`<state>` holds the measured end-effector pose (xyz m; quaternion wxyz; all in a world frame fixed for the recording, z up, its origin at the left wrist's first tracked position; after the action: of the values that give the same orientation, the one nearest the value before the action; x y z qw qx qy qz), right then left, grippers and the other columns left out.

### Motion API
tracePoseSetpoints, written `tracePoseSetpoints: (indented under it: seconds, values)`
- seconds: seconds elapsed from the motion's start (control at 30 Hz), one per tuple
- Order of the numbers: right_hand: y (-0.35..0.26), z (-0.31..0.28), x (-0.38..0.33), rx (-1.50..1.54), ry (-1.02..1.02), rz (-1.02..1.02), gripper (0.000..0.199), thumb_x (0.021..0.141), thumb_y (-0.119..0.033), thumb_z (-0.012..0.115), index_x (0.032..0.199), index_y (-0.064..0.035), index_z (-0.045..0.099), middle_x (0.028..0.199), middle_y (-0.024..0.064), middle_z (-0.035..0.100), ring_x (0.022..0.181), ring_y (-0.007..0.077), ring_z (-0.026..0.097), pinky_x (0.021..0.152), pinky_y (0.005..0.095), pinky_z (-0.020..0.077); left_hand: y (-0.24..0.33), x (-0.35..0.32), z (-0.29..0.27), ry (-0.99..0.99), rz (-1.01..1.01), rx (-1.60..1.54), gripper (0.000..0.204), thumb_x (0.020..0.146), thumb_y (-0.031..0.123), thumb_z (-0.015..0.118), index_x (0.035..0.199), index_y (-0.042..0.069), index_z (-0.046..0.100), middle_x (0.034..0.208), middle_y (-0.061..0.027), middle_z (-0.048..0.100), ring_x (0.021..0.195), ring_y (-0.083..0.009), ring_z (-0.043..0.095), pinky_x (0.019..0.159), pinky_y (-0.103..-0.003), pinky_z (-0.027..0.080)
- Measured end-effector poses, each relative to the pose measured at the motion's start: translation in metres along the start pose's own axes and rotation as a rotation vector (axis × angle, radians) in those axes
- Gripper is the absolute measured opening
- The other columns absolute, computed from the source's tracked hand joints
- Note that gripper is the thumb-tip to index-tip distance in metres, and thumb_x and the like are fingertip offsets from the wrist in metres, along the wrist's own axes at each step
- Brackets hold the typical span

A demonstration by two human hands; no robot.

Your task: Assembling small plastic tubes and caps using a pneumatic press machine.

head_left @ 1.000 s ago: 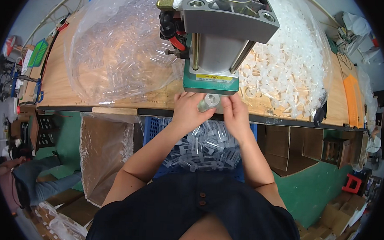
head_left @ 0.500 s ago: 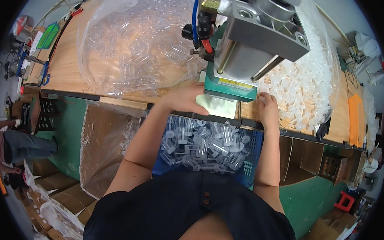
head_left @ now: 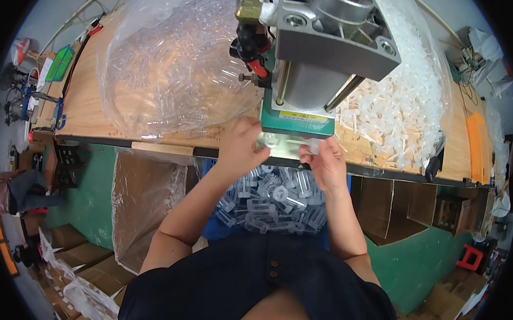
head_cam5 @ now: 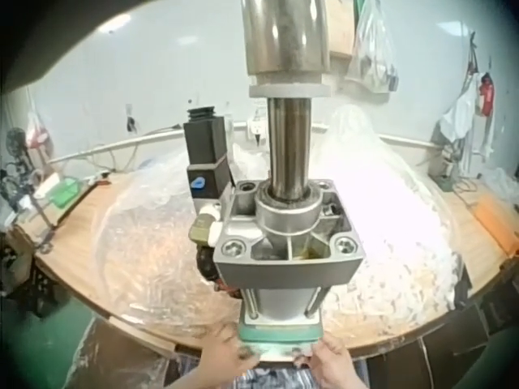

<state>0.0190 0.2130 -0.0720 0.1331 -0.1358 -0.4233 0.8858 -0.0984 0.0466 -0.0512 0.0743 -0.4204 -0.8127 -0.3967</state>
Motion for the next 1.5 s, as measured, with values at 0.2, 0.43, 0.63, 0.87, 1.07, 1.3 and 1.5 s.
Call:
tracePoseSetpoints:
  seconds: [0.2, 0.43, 0.63, 0.87, 1.07, 1.3, 1.5]
  values:
    - [0.014, 0.027, 0.015, -0.324, 0.037, -0.061, 0.027, 0.093, -0.01, 0.059, 0.118, -0.0044, 0.052, 0.097, -0.0001, 0.059, 0.073, 0.005, 0.052, 0.062, 0.0205, 0.043, 0.024, -0.001, 0.019, -0.066, -0.067, -0.108, 0.045, 0.067, 0.027, 0.073, 0.108, 0.012, 0.065, 0.108, -0.006, 0.061, 0.104, -0.0275, 0.055, 0.086, -0.042, 0.038]
    - [-0.041, -0.012, 0.024, -1.464, 0.334, -0.523, 0.016, 0.092, -0.015, 0.057, 0.104, -0.0067, 0.062, 0.098, 0.0136, 0.062, 0.082, 0.0299, 0.063, 0.07, 0.0375, 0.0511, -0.02, 0.004, 0.053, -0.102, -0.361, -0.317, 0.037, 0.068, 0.034, 0.075, 0.1, 0.016, 0.07, 0.111, -0.005, 0.062, 0.111, -0.0275, 0.051, 0.092, -0.046, 0.03]
    - [-0.025, -0.055, 0.041, -1.694, 0.278, -0.292, 0.019, 0.09, -0.024, 0.059, 0.103, -0.0109, 0.064, 0.09, 0.0165, 0.062, 0.078, 0.0393, 0.061, 0.068, 0.0454, 0.0507, -0.01, 0.026, 0.028, -0.433, -0.106, -0.548, 0.049, 0.07, 0.031, 0.075, 0.113, 0.012, 0.064, 0.115, -0.0079, 0.062, 0.119, -0.0318, 0.048, 0.097, -0.047, 0.037]
    - [-0.032, -0.045, 0.029, -0.727, 0.272, -0.125, 0.018, 0.093, -0.009, 0.058, 0.108, 0.0005, 0.058, 0.086, 0.0089, 0.065, 0.072, 0.0138, 0.063, 0.063, 0.0279, 0.0502, -0.113, 0.067, -0.031, -0.249, -0.119, 0.689, 0.039, 0.07, 0.024, 0.069, 0.106, 0.011, 0.064, 0.106, -0.0088, 0.064, 0.104, -0.0279, 0.055, 0.09, -0.043, 0.04]
    - [-0.002, -0.007, 0.01, 0.081, -0.006, -0.026, 0.016, 0.095, -0.017, 0.057, 0.106, -0.0052, 0.061, 0.093, 0.0012, 0.064, 0.076, 0.0078, 0.056, 0.063, 0.0208, 0.0449, -0.012, 0.028, -0.009, -0.158, 0.113, 0.326, 0.041, 0.065, 0.026, 0.07, 0.104, 0.014, 0.066, 0.106, -0.0045, 0.061, 0.1, -0.0264, 0.054, 0.084, -0.041, 0.039]
    - [0.01, 0.025, 0.016, -0.335, 0.052, -0.022, 0.023, 0.092, -0.009, 0.058, 0.115, -0.006, 0.053, 0.079, -0.0033, 0.053, 0.066, 0.0022, 0.046, 0.058, 0.0179, 0.0387, 0.011, 0.002, 0.03, -0.191, -0.101, -0.156, 0.048, 0.064, 0.03, 0.076, 0.11, 0.018, 0.066, 0.11, -0.0044, 0.063, 0.105, -0.0262, 0.054, 0.084, -0.044, 0.035]
    - [-0.031, -0.037, 0.032, -1.128, 0.284, -0.386, 0.022, 0.093, -0.014, 0.057, 0.113, -0.0052, 0.056, 0.09, 0.0092, 0.061, 0.069, 0.0166, 0.058, 0.062, 0.0286, 0.0478, -0.021, -0.001, 0.054, -0.159, -0.357, -0.333, 0.04, 0.068, 0.037, 0.076, 0.103, 0.018, 0.069, 0.106, -0.0047, 0.066, 0.106, -0.0258, 0.055, 0.09, -0.048, 0.031]
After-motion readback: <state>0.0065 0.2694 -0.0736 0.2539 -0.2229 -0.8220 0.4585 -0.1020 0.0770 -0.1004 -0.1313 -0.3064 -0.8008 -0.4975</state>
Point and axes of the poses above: each hand's wrist, its own x-axis towards the middle knuckle, its own z-axis out of the palm, y = z × x, the point moved 5 cm from there along x, towards the middle knuckle
